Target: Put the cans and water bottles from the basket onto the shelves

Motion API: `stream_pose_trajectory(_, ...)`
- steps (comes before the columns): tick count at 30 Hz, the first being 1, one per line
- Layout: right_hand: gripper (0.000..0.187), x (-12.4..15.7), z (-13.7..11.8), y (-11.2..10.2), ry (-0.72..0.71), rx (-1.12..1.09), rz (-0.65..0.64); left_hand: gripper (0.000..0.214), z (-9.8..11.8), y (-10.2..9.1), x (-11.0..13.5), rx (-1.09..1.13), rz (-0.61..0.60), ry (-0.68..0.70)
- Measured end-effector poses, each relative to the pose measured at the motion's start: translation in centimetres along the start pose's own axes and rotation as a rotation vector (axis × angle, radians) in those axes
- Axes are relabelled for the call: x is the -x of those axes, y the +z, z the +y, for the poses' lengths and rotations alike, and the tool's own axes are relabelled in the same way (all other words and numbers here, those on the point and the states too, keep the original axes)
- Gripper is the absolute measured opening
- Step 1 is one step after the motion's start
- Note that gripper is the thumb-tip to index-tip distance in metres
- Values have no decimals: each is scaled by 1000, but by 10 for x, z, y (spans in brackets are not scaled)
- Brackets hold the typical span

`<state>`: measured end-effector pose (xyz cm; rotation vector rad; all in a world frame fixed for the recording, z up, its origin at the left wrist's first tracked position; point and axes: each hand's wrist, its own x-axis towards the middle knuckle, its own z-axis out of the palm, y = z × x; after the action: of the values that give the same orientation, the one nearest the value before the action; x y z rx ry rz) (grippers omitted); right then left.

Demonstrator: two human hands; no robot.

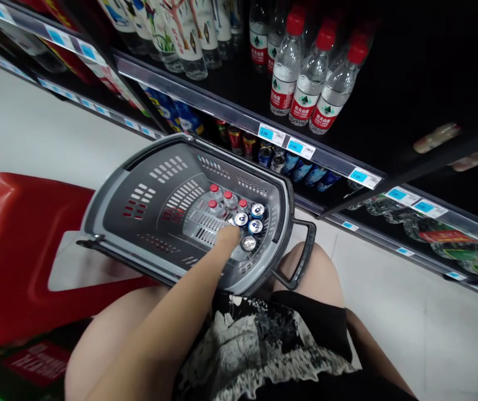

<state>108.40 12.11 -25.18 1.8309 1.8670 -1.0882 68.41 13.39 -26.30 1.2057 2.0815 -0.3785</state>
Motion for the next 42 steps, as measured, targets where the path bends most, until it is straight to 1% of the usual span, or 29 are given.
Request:
stream_pose_trajectory(2, 18, -9, 14, -14, 86, 77, -56, 33, -4, -10, -4, -11, 15, 16)
stream_pose_trajectory(3, 21, -13, 16, -26, 123, 119, -52, 37, -7, -17, -4, -17, 30, 21)
stream_pose_trajectory(4, 29, -15, 13, -41, 143, 153, -15, 40, -10, -26, -3, -22, 49, 26)
stream_pose_trajectory(5, 39, -14, 5, -59, 148, 175, 50, 43, -12, -36, 0, -27, 70, 35)
stream_pose_trajectory(6, 49, -10, -8, -79, 117, 173, 142, 44, -15, -46, 4, -32, 90, 51)
stream_pose_trajectory(8, 54, 7, -50, -121, -49, 44, 384, 41, -18, -71, 20, -38, 134, 108)
stream_pose_trajectory(10, 54, 27, -110, -156, -292, -136, 589, 33, -23, -98, 44, -43, 192, 181)
stream_pose_trajectory(11, 55, 35, -142, -166, -418, -224, 644, 28, -25, -112, 59, -30, 237, 218)
stream_pose_trajectory(12, 54, 40, -175, -171, -539, -300, 644, 24, -28, -125, 75, 1, 293, 255)
stream_pose_trajectory(13, 55, 42, -205, -170, -668, -365, 598, 20, -32, -138, 92, 68, 367, 295)
stream_pose_trajectory(14, 57, 40, -233, -163, -766, -377, 504, 18, -35, -149, 109, 160, 450, 329)
stream_pose_trajectory(15, 63, 35, -258, -151, -834, -332, 386, 18, -39, -158, 126, 261, 531, 364)
stream_pose_trajectory(16, 73, 27, -278, -136, -880, -287, 300, 18, -42, -166, 140, 359, 605, 396)
stream_pose_trajectory(18, 99, 10, -308, -102, -972, -268, 224, 21, -48, -174, 162, 510, 723, 452)
stream_pose_trajectory(19, 101, 2, -319, -86, -1014, -306, 213, 23, -51, -176, 168, 569, 769, 472)
stream_pose_trajectory(20, 91, -5, -326, -71, -1038, -375, 193, 24, -53, -177, 171, 621, 803, 486)
stream_pose_trajectory(22, 69, -10, -333, -48, -1065, -468, 154, 25, -55, -177, 166, 730, 837, 491)
stream_pose_trajectory(24, 57, -9, -334, -35, -1040, -493, 147, 30, -54, -177, 154, 894, 810, 473)
stream_pose_trajectory(26, 55, -7, -334, -26, -947, -518, 158, 39, -50, -175, 137, 1104, 765, 417)
stream_pose_trajectory(28, 53, -9, -335, -17, -811, -621, 139, 50, -43, -169, 121, 1258, 741, 328)
stream_pose_trajectory(30, 50, -16, -336, -9, -717, -740, 96, 57, -34, -157, 106, 1280, 704, 264)
stream_pose_trajectory(32, 54, -23, -335, -2, -693, -810, 62, 65, -24, -142, 96, 1226, 621, 259)
stream_pose_trajectory(34, 65, -28, -333, 0, -754, -832, 40, 85, -14, -130, 91, 1137, 568, 245)
stream_pose_trajectory(36, 80, -31, -330, -3, -888, -838, 37, 102, -5, -124, 91, 1071, 609, 186)
stream_pose_trajectory(37, 87, -31, -328, -7, -967, -831, 43, 102, -2, -124, 93, 1079, 658, 155)
stream_pose_trajectory(38, 92, -30, -326, -12, -1039, -815, 51, 98, 1, -125, 95, 1133, 707, 136)
stream_pose_trajectory(40, 89, -29, -323, -25, -1138, -784, 41, 82, 4, -132, 100, 1376, 761, 136)
stream_pose_trajectory(41, 84, -29, -322, -32, -1158, -797, 23, 71, 4, -136, 102, 1546, 740, 137)
stream_pose_trajectory(42, 77, -29, -321, -38, -1153, -837, 3, 60, 3, -141, 105, 1728, 674, 120)
